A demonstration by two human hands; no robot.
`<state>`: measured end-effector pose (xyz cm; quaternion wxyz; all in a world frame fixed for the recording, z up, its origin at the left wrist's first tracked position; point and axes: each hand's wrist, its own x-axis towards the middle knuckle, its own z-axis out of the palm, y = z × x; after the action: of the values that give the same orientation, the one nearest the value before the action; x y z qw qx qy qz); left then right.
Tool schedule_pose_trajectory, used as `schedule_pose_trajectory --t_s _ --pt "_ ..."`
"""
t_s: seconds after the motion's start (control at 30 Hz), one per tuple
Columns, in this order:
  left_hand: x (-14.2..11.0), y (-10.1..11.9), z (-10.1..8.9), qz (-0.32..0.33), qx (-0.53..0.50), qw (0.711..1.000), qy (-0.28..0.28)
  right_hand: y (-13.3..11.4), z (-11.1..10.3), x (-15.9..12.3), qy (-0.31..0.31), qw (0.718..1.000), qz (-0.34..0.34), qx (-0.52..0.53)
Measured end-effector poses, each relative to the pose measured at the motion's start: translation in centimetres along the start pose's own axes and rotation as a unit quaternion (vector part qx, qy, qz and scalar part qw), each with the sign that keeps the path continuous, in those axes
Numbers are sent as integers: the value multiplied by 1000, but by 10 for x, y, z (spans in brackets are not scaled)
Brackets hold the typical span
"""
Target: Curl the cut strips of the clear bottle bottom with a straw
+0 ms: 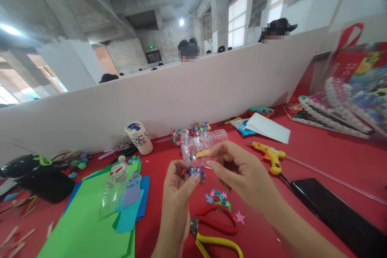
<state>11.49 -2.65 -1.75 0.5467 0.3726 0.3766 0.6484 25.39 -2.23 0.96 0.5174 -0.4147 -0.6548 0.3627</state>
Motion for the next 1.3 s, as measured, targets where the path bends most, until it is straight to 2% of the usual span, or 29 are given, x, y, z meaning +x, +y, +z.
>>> schedule_pose_trajectory --t_s 0.23,0.47,0.8,1.03,1.3 --pt "-1 -1 1 8 3 1000 -3 -2 -4 1 4 999 -30 -24" --pt "-2 -1 3 32 9 999 -1 6 -1 0 6 984 -135 -112" --pt "-8 6 11 27 13 999 17 11 3 -1 50 927 -275 -250" --pt "-7 4 8 39 54 997 27 13 2 0 62 890 -332 -307" --pt "-9 7 11 12 29 999 25 12 4 -1 64 845 -386 -366"
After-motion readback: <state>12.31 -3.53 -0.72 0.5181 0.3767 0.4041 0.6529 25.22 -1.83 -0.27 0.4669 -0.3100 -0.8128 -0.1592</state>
